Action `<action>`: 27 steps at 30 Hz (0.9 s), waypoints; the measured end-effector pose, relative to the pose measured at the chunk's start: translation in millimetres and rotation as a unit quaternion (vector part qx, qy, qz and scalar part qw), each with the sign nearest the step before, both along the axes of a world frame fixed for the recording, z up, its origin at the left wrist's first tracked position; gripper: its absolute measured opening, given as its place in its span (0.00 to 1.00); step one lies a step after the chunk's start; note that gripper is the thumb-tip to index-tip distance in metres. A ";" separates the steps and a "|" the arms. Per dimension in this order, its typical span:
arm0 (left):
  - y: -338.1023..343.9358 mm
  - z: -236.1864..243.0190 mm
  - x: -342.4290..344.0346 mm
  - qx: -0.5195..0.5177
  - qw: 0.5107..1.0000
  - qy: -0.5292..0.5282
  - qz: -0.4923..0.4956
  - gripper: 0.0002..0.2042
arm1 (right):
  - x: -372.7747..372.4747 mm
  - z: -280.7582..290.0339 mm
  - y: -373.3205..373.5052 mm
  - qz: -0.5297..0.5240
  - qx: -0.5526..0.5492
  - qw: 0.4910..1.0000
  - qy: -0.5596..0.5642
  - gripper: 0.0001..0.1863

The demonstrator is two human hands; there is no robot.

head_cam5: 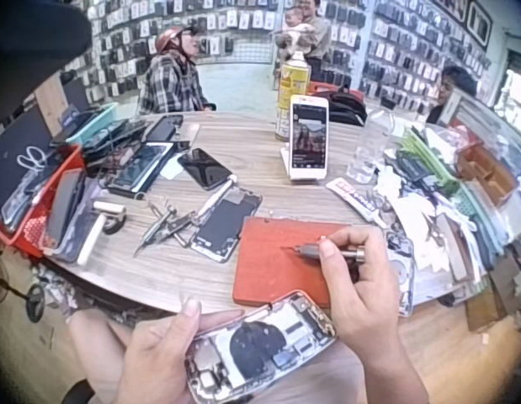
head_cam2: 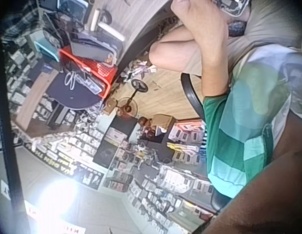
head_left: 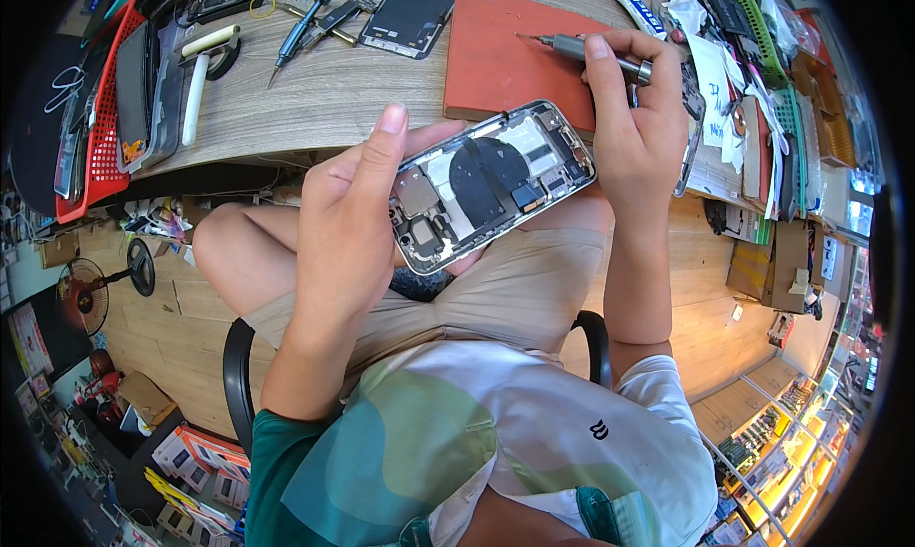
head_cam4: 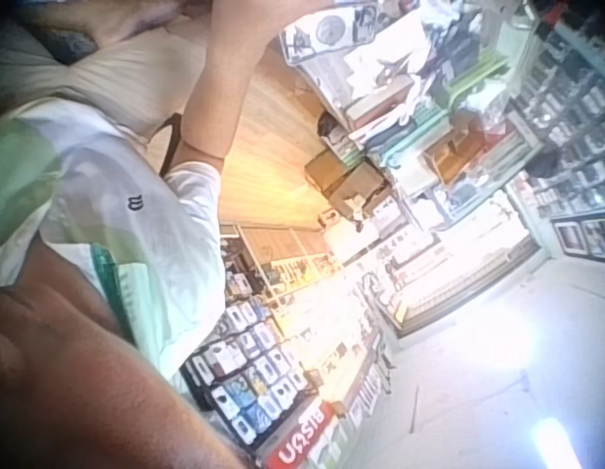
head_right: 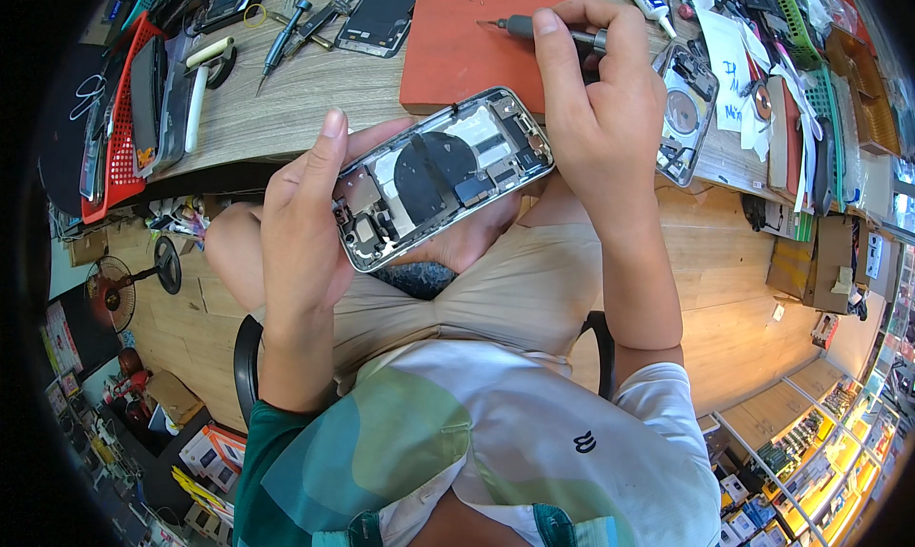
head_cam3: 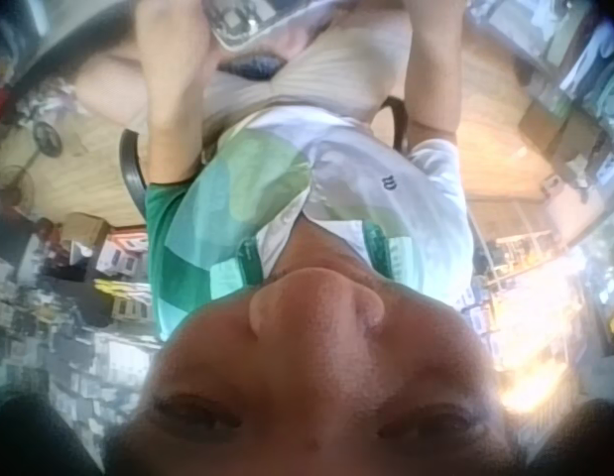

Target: The person uses a precision screwdriver to remove screws from the internal frame of a disassembled smartphone. They carefully unscrew multiple fasteners around the battery and camera areas, then set the tool down and inspect the device.

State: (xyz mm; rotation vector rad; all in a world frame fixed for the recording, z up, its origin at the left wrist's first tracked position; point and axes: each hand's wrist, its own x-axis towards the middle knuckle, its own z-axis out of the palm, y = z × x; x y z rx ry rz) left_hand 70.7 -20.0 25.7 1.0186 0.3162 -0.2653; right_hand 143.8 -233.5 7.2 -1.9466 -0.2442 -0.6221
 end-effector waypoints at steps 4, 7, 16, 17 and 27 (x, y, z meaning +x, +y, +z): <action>-0.9 0.7 0.3 -0.007 1.000 0.005 0.002 0.29 | -4.0 3.8 2.4 0.003 0.016 0.999 0.032 0.09; 0.3 -0.6 0.3 -0.010 1.000 0.004 -0.001 0.29 | -4.3 6.1 2.6 -0.003 0.002 0.999 0.034 0.09; 0.5 -1.0 0.7 -0.007 1.000 0.000 -0.001 0.29 | -3.9 5.0 2.4 -0.002 0.007 0.999 0.038 0.09; 0.5 -0.8 0.6 -0.009 1.000 0.001 -0.001 0.29 | -3.9 4.9 2.5 0.000 0.009 0.999 0.038 0.09; 1.2 5.0 0.2 0.018 1.000 -0.004 -0.002 0.29 | -5.0 5.2 1.8 0.005 0.031 0.998 0.047 0.09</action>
